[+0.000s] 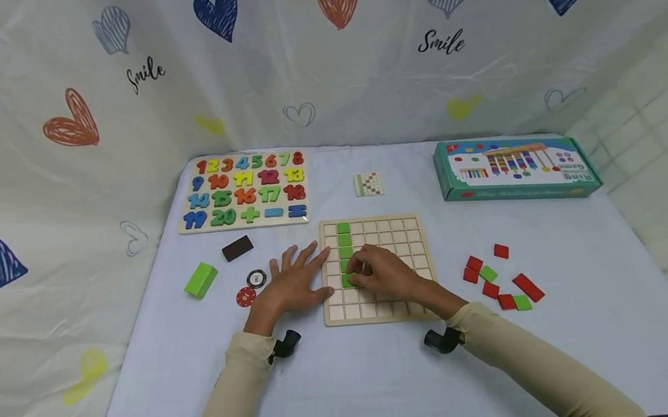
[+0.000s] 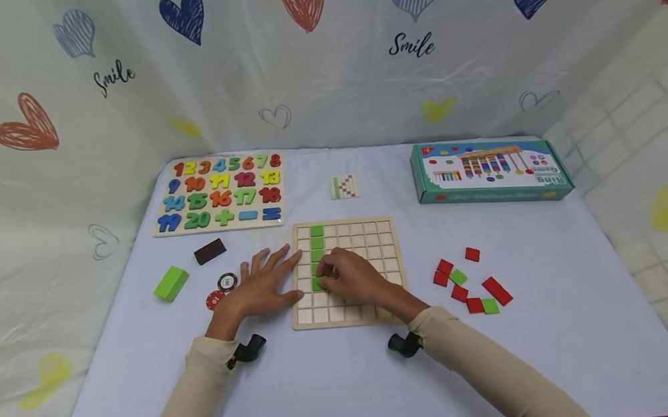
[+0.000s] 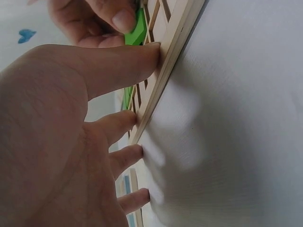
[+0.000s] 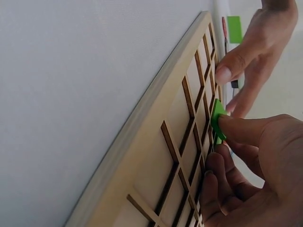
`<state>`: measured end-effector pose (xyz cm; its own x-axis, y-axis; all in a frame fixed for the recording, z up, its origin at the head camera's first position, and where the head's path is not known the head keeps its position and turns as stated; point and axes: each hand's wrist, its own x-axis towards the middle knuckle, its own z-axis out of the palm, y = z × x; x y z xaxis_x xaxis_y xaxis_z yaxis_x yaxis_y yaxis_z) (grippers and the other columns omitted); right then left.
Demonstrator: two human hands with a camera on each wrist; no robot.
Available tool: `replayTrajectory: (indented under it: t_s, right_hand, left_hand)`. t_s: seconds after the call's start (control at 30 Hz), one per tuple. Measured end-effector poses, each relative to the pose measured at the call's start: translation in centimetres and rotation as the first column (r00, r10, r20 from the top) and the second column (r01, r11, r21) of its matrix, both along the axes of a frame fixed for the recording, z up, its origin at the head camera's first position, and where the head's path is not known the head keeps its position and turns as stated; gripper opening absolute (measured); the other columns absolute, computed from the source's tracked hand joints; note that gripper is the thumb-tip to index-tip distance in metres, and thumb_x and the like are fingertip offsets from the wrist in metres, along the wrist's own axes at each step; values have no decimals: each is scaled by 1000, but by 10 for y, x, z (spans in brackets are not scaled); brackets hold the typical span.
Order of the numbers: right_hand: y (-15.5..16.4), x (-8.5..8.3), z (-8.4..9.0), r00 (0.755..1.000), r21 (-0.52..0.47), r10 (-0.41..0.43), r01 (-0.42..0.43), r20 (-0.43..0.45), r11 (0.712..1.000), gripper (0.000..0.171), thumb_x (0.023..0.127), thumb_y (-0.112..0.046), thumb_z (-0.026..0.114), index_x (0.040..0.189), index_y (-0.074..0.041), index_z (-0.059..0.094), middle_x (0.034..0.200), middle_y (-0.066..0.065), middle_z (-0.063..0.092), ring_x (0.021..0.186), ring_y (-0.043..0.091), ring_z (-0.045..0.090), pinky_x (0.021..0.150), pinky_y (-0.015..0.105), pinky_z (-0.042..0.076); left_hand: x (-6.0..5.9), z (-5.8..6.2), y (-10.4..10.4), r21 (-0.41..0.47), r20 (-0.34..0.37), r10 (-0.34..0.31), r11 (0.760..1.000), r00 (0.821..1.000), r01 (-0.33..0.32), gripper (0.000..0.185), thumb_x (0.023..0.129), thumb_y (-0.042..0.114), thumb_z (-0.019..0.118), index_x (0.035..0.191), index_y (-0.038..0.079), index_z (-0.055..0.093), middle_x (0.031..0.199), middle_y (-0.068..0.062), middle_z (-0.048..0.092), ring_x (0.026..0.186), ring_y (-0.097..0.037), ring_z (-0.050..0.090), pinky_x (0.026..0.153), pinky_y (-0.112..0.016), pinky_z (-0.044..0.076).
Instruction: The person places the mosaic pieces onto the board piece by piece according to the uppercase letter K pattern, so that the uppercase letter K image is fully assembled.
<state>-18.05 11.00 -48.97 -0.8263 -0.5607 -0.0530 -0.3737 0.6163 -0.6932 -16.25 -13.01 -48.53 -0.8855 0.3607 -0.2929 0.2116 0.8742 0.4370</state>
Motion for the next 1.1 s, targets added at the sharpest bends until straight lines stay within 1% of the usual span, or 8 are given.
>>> replayTrajectory:
  t_s: [0.17, 0.33, 0.47, 0.57, 0.67, 0.8, 1.1]
  right_hand:
    - [-1, 0, -2, 1000, -23, -1, 1, -1, 1000, 10, 96, -15, 80, 105, -12, 76, 97, -1, 65, 82, 10, 58, 74, 30, 51]
    - [-1, 0, -3, 1000, -51, 8, -8, 3, 999, 10, 96, -14, 80, 105, -11, 75, 98, 0, 66, 82, 11, 58, 74, 30, 51]
    - [-2, 0, -4, 1000, -40, 15, -15, 10, 999, 6, 96, -13, 79, 99, -13, 75, 95, -2, 66, 82, 11, 58, 74, 29, 51]
    - [-2, 1, -4, 1000, -31, 21, -21, 5, 999, 5, 97, -12, 79, 96, -15, 74, 93, -3, 66, 82, 10, 58, 73, 29, 51]
    - [-1, 0, -3, 1000, -36, 21, -21, 0, 999, 5, 97, -11, 79, 97, -13, 74, 91, -3, 66, 81, 11, 58, 73, 29, 51]
    - [-1, 0, -4, 1000, -45, 27, -27, 3, 999, 5, 96, -12, 79, 98, -10, 75, 90, -4, 67, 80, 10, 57, 72, 28, 50]
    - [-1, -1, -6, 999, -58, 44, -44, 0, 997, 4, 97, -10, 78, 97, -12, 74, 88, -4, 67, 79, 11, 57, 71, 28, 50]
  left_hand:
    - [0, -1, -1, 3, 0, 2, 1000, 1000, -2, 83, 99, 45, 71, 169, 25, 31, 178, -6, 20, 161, -45, 8, 120, -80, 6]
    - [2, 2, -2, 6, 3, 11, 1000, 1000, -11, 83, 99, 44, 71, 169, 26, 32, 178, -6, 20, 162, -44, 8, 120, -80, 7]
    - [2, 0, -2, 6, 15, 7, 1000, 1000, -8, 84, 99, 45, 71, 169, 27, 31, 178, -5, 19, 162, -44, 8, 120, -80, 6]
    - [1, -1, -2, 5, 17, 5, 1000, 1000, -5, 84, 99, 47, 70, 170, 28, 30, 178, -4, 18, 162, -43, 7, 121, -79, 5]
    - [1, -1, -1, 7, 17, 7, 1000, 1000, -7, 84, 99, 47, 70, 170, 29, 29, 178, -3, 18, 163, -42, 6, 122, -79, 4]
    - [1, 0, 0, 11, 14, 6, 1000, 1000, -6, 83, 99, 46, 71, 169, 28, 31, 178, -4, 19, 162, -43, 6, 121, -79, 4]
    - [2, 0, -1, 17, 16, 5, 1000, 1000, -6, 83, 99, 44, 71, 169, 25, 31, 178, -5, 19, 162, -44, 6, 121, -79, 4]
